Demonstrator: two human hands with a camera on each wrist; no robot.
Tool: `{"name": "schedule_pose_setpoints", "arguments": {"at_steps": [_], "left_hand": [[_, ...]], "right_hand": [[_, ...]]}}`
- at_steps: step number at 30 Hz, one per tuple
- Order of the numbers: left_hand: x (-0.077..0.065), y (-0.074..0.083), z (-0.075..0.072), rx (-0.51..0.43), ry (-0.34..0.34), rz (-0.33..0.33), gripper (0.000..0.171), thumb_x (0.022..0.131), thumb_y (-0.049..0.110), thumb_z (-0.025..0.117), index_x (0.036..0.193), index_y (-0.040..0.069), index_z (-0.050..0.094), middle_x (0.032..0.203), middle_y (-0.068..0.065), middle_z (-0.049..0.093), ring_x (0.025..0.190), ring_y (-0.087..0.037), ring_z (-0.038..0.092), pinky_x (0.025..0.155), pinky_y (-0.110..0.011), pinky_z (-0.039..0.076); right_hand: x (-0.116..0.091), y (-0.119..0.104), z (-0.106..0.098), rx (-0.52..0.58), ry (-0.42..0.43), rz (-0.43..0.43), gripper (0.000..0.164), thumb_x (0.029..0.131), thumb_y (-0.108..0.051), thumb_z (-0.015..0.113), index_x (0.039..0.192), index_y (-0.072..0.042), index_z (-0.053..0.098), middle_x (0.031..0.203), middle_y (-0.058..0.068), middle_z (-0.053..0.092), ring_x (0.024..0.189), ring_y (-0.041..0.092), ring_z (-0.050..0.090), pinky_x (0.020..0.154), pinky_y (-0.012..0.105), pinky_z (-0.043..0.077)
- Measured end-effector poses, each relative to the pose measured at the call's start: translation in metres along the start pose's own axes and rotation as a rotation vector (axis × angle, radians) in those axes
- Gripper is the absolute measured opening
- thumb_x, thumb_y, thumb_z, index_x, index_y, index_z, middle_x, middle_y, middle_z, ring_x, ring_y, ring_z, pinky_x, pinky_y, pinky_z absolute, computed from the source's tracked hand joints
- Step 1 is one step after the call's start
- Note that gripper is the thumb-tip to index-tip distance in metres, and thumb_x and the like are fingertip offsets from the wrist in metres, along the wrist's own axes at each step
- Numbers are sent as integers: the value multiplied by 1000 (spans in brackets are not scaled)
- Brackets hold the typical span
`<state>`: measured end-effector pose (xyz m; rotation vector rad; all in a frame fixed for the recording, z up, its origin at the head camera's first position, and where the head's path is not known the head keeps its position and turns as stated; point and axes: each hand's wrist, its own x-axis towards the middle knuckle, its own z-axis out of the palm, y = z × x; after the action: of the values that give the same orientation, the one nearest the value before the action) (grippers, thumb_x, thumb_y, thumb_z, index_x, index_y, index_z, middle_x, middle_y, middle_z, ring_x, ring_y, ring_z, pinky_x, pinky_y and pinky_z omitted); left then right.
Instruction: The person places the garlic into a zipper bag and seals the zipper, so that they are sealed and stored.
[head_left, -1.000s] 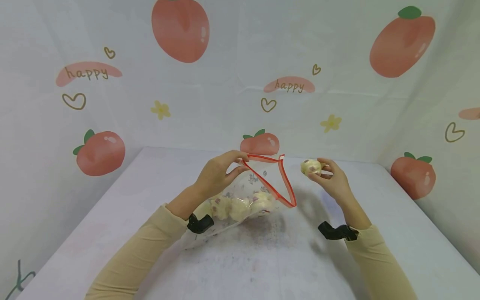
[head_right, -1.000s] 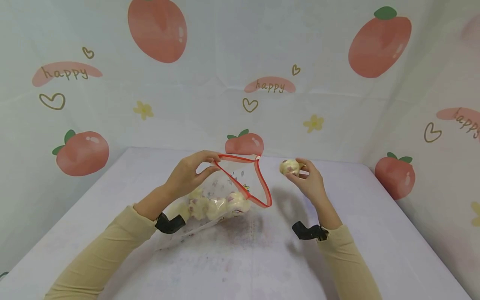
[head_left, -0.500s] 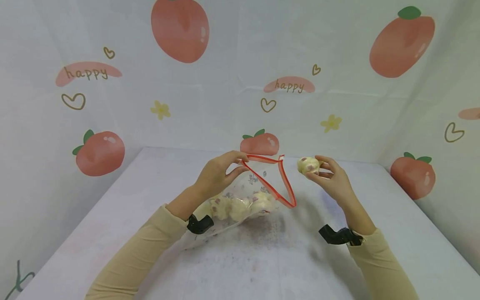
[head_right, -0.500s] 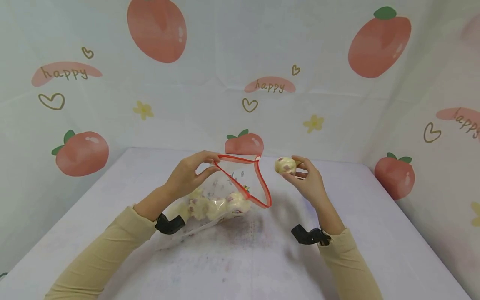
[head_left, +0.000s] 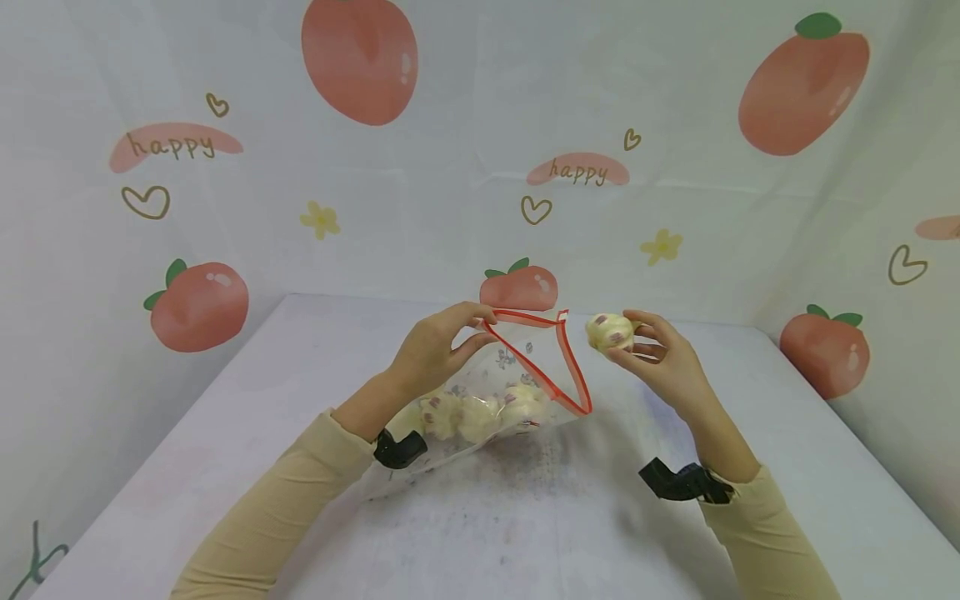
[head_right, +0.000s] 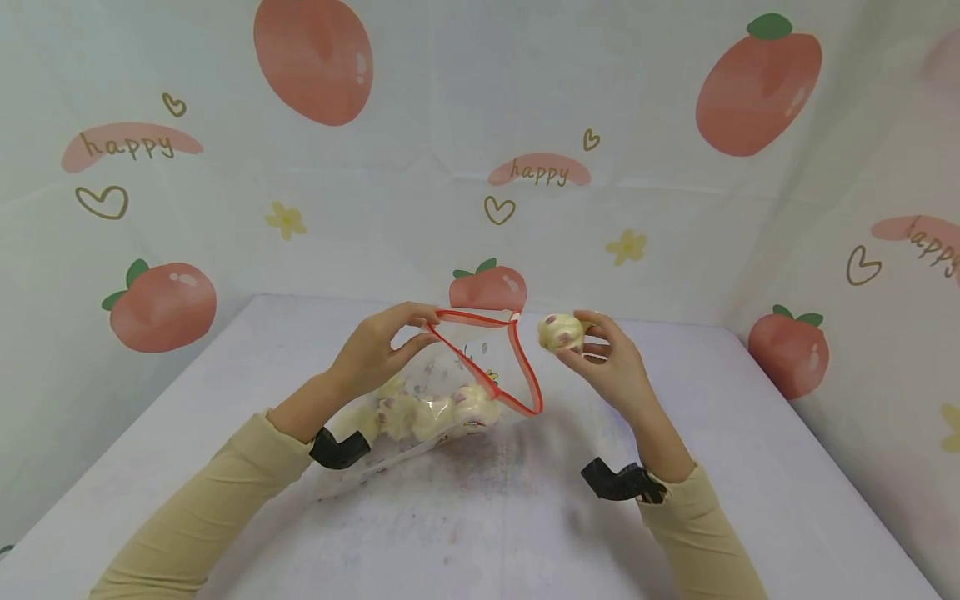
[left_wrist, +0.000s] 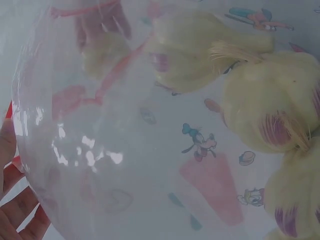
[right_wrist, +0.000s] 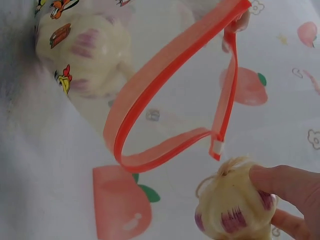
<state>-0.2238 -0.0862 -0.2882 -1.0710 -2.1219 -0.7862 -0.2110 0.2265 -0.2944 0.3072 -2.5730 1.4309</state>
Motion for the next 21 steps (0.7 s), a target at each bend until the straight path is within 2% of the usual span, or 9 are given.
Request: {"name": "schedule_pose_setpoints", "arguments": {"at_steps": [6, 17, 21], "left_hand": [[0, 1, 0, 3, 0, -2, 25, 83, 8, 68, 105, 4, 59, 99, -7, 68, 87, -22, 69, 60, -28, 48], [1, 1, 0, 11, 1, 2, 25, 83, 10, 68, 106, 5, 59, 100, -6, 67, 88, -21, 69, 58, -25, 44], [1, 1, 1, 9, 4, 6, 24, 83, 9, 68, 105, 5, 59, 99, -6, 67, 88, -21, 69, 60, -26, 47]], "right_hand": [[-4, -6, 0, -17, -9, -11, 61, 86, -19, 68, 139, -8, 39, 128, 21, 50, 86, -17, 53, 75, 7, 46], [-11, -16, -1, -16, -10, -42, 61, 85, -15, 69, 138, -8, 40, 128, 21, 51, 87, -17, 53, 76, 6, 46], [-14, -20, 0, -27, -18, -47, 61, 85, -17, 69, 138, -9, 40, 128, 20, 51, 89, -16, 53, 76, 7, 46]]}}
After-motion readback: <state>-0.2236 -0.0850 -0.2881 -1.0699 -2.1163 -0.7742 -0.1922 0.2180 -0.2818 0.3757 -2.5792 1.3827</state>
